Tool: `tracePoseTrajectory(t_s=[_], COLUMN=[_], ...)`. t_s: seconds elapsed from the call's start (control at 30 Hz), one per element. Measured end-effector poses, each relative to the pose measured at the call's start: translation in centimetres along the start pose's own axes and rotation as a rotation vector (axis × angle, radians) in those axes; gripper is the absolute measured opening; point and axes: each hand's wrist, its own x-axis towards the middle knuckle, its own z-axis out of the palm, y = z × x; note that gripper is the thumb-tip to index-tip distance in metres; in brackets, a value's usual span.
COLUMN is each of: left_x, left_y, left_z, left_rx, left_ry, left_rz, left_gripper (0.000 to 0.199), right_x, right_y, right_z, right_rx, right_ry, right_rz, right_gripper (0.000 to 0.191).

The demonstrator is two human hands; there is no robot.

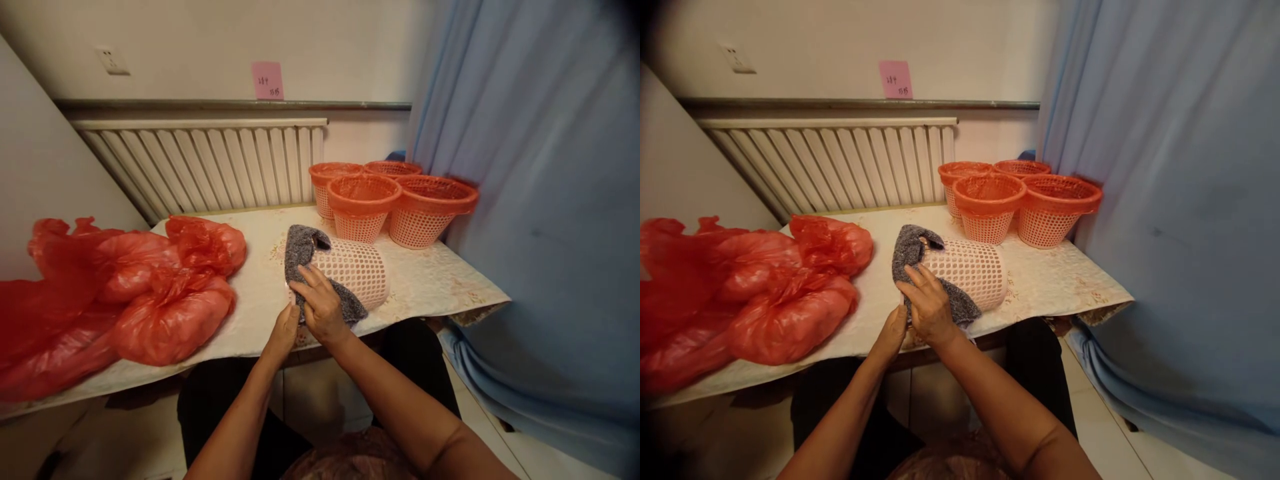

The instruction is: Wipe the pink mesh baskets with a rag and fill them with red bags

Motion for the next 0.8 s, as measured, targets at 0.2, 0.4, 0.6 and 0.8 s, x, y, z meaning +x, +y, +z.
tracePoseTrajectory(t_s=[0.2, 0.4, 0.6, 0.8], left_x=[-0.9, -0.3, -0.1, 0.0], left_y=[-2.4, -1.7, -1.8, -1.9], left_z=[-0.4, -0.4, -0.1, 0.1], left_rx=[0.015, 0.007, -0.037, -0.027], left_ry=[-0.095, -0.036, -0.047, -0.037], left_rz=[0.019, 0.037, 0.029, 0.009], left_gripper=[0.078, 0.077, 0.077, 0.075], right_x=[-0.6, -0.2, -2.5, -4.0], right_y=[0.7, 4.0, 10.8, 12.0], right_z=[0.8, -0.5, -6.2, -7.8], right_rx=[-0.068, -0.12, -0.32, -0.41], right_ry=[0.036, 0.075, 0.217, 0.359], right_rz=[0.002, 0.097, 0.365, 0.542], right_gripper=[0.048, 0.047, 0.047, 0.049])
